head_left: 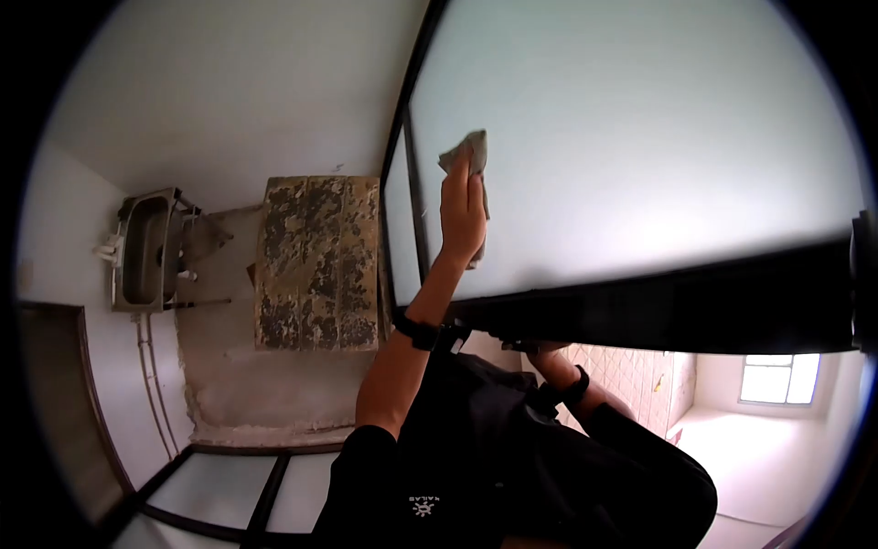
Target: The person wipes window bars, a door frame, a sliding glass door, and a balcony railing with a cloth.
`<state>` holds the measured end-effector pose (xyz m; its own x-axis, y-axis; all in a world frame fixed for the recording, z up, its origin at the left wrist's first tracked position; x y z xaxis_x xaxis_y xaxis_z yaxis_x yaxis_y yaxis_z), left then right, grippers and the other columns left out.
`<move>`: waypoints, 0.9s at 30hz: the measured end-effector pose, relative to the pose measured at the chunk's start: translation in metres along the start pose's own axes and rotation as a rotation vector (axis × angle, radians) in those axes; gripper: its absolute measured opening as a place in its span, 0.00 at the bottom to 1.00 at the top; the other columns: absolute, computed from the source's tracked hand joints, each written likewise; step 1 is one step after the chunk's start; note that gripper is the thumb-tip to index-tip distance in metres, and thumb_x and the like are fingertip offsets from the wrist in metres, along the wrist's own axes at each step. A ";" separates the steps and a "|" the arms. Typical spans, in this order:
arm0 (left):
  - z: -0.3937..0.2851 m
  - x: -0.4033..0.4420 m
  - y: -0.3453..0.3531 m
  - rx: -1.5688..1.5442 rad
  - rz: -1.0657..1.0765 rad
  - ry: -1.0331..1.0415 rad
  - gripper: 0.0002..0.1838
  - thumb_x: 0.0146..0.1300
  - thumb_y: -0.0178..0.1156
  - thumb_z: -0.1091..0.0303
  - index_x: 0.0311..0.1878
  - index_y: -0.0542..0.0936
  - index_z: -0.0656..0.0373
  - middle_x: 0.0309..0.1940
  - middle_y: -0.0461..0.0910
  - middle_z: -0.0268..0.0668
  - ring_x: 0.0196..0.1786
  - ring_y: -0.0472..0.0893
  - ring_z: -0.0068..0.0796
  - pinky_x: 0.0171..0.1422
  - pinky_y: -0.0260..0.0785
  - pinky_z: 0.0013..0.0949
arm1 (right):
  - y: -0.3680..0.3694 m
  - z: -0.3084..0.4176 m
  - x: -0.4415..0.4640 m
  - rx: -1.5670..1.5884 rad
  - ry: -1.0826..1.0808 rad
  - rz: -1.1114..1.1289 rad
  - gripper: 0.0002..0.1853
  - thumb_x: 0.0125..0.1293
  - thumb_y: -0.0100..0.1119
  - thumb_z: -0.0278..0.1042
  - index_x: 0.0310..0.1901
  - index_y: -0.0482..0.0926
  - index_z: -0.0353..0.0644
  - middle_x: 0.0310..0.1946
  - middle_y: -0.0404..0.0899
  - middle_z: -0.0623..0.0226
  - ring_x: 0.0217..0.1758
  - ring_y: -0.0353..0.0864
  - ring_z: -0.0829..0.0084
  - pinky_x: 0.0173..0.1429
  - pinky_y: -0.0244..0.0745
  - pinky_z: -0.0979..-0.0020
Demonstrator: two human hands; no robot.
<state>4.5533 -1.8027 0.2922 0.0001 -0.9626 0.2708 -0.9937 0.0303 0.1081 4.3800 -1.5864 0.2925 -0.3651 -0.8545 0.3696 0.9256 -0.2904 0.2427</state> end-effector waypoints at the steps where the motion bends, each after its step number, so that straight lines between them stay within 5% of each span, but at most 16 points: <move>1: 0.007 -0.021 -0.009 -0.019 -0.001 -0.134 0.28 0.85 0.36 0.56 0.78 0.65 0.64 0.61 0.77 0.48 0.60 0.78 0.39 0.71 0.67 0.41 | -0.002 -0.001 -0.001 0.009 -0.005 -0.010 0.26 0.82 0.39 0.49 0.55 0.79 0.32 0.49 0.85 0.54 0.49 0.86 0.57 0.55 0.84 0.59; 2: 0.010 -0.038 -0.022 -0.113 -0.012 -0.298 0.27 0.85 0.36 0.58 0.76 0.68 0.64 0.54 0.79 0.46 0.53 0.80 0.35 0.65 0.71 0.38 | -0.005 -0.004 -0.001 0.023 -0.009 -0.021 0.26 0.82 0.39 0.49 0.55 0.80 0.32 0.49 0.85 0.54 0.48 0.86 0.57 0.55 0.84 0.59; 3: 0.026 -0.042 -0.032 -0.358 -0.026 -0.137 0.26 0.84 0.37 0.57 0.72 0.70 0.65 0.50 0.79 0.43 0.51 0.81 0.31 0.60 0.74 0.34 | -0.007 -0.008 -0.001 0.039 -0.016 -0.032 0.26 0.82 0.40 0.49 0.55 0.80 0.32 0.49 0.85 0.53 0.48 0.86 0.57 0.55 0.84 0.59; 6: 0.041 -0.095 -0.060 -1.107 -0.166 -0.584 0.27 0.82 0.46 0.50 0.70 0.72 0.61 0.58 0.79 0.44 0.58 0.82 0.38 0.63 0.78 0.39 | -0.011 -0.016 -0.002 0.069 -0.022 -0.074 0.26 0.82 0.40 0.49 0.56 0.80 0.32 0.49 0.85 0.53 0.48 0.86 0.57 0.55 0.84 0.59; 8: 0.061 -0.122 -0.082 -1.370 -0.069 -0.598 0.30 0.79 0.52 0.46 0.72 0.71 0.60 0.63 0.78 0.47 0.64 0.81 0.43 0.68 0.78 0.45 | -0.012 -0.021 -0.001 0.097 -0.020 -0.098 0.26 0.82 0.40 0.49 0.56 0.80 0.31 0.49 0.85 0.53 0.48 0.86 0.57 0.55 0.85 0.59; 10: 0.022 -0.144 -0.111 -1.520 0.042 -0.351 0.33 0.77 0.56 0.46 0.73 0.70 0.61 0.67 0.76 0.49 0.68 0.78 0.46 0.72 0.75 0.51 | -0.014 -0.026 -0.002 0.118 -0.029 -0.129 0.26 0.82 0.40 0.48 0.56 0.80 0.31 0.49 0.85 0.53 0.48 0.86 0.57 0.55 0.85 0.59; 11: 0.019 -0.158 -0.118 -1.509 0.042 -0.377 0.33 0.77 0.56 0.46 0.73 0.70 0.61 0.67 0.76 0.49 0.68 0.78 0.46 0.72 0.75 0.51 | -0.017 -0.030 -0.001 0.124 -0.029 -0.151 0.26 0.82 0.40 0.48 0.56 0.80 0.31 0.49 0.85 0.53 0.48 0.86 0.57 0.55 0.85 0.59; 13: 0.046 -0.203 -0.157 -1.246 -0.375 -0.556 0.31 0.75 0.59 0.53 0.73 0.69 0.64 0.69 0.75 0.50 0.69 0.78 0.49 0.73 0.73 0.56 | -0.025 -0.044 -0.002 0.075 -0.032 -0.189 0.23 0.82 0.41 0.45 0.57 0.79 0.33 0.45 0.84 0.55 0.45 0.84 0.62 0.50 0.83 0.61; 15: 0.088 -0.253 -0.177 -1.099 -0.332 -0.687 0.31 0.73 0.59 0.57 0.73 0.69 0.64 0.69 0.75 0.50 0.69 0.78 0.50 0.73 0.73 0.57 | -0.022 -0.042 -0.003 -0.309 0.086 -0.216 0.22 0.81 0.42 0.45 0.57 0.78 0.34 0.41 0.82 0.58 0.43 0.83 0.65 0.46 0.81 0.62; 17: 0.106 -0.292 -0.192 -0.862 -0.354 -0.887 0.29 0.68 0.60 0.65 0.70 0.71 0.66 0.65 0.78 0.51 0.66 0.80 0.53 0.72 0.74 0.57 | 0.008 -0.013 0.005 -0.354 0.178 -0.287 0.22 0.79 0.43 0.46 0.56 0.76 0.35 0.39 0.80 0.61 0.43 0.80 0.68 0.46 0.77 0.64; 22: 0.160 -0.379 -0.200 -0.513 -0.193 -1.351 0.21 0.65 0.61 0.65 0.56 0.80 0.70 0.50 0.86 0.46 0.47 0.87 0.46 0.55 0.81 0.47 | 0.062 0.012 0.039 0.003 -0.022 -0.147 0.18 0.63 0.42 0.35 0.52 0.71 0.37 0.44 0.67 0.59 0.48 0.69 0.69 0.56 0.71 0.66; 25: 0.211 -0.407 -0.198 -0.188 0.040 -1.454 0.18 0.63 0.60 0.64 0.50 0.82 0.69 0.41 0.88 0.41 0.36 0.87 0.44 0.45 0.82 0.44 | 0.071 0.020 0.032 -0.088 0.031 -0.184 0.20 0.69 0.40 0.39 0.55 0.71 0.36 0.50 0.67 0.55 0.53 0.69 0.66 0.62 0.70 0.62; 27: 0.203 -0.404 -0.168 -0.058 0.222 -1.411 0.25 0.63 0.58 0.69 0.62 0.76 0.68 0.53 0.84 0.44 0.46 0.86 0.41 0.55 0.81 0.43 | 0.071 0.029 0.031 -0.222 0.046 -0.105 0.23 0.72 0.39 0.44 0.58 0.69 0.34 0.51 0.67 0.53 0.55 0.67 0.62 0.66 0.67 0.57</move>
<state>4.6974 -1.4736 -0.0295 -0.2965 -0.3930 -0.8704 -0.9523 0.1910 0.2382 4.4313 -1.6213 0.3469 -0.4605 -0.8318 0.3100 0.8838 -0.4622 0.0725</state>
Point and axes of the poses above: each hand's wrist, its own x-axis towards the middle knuckle, its own y-axis out of the palm, z = x × y, the point moved 10 cm from there along x, towards the middle knuckle
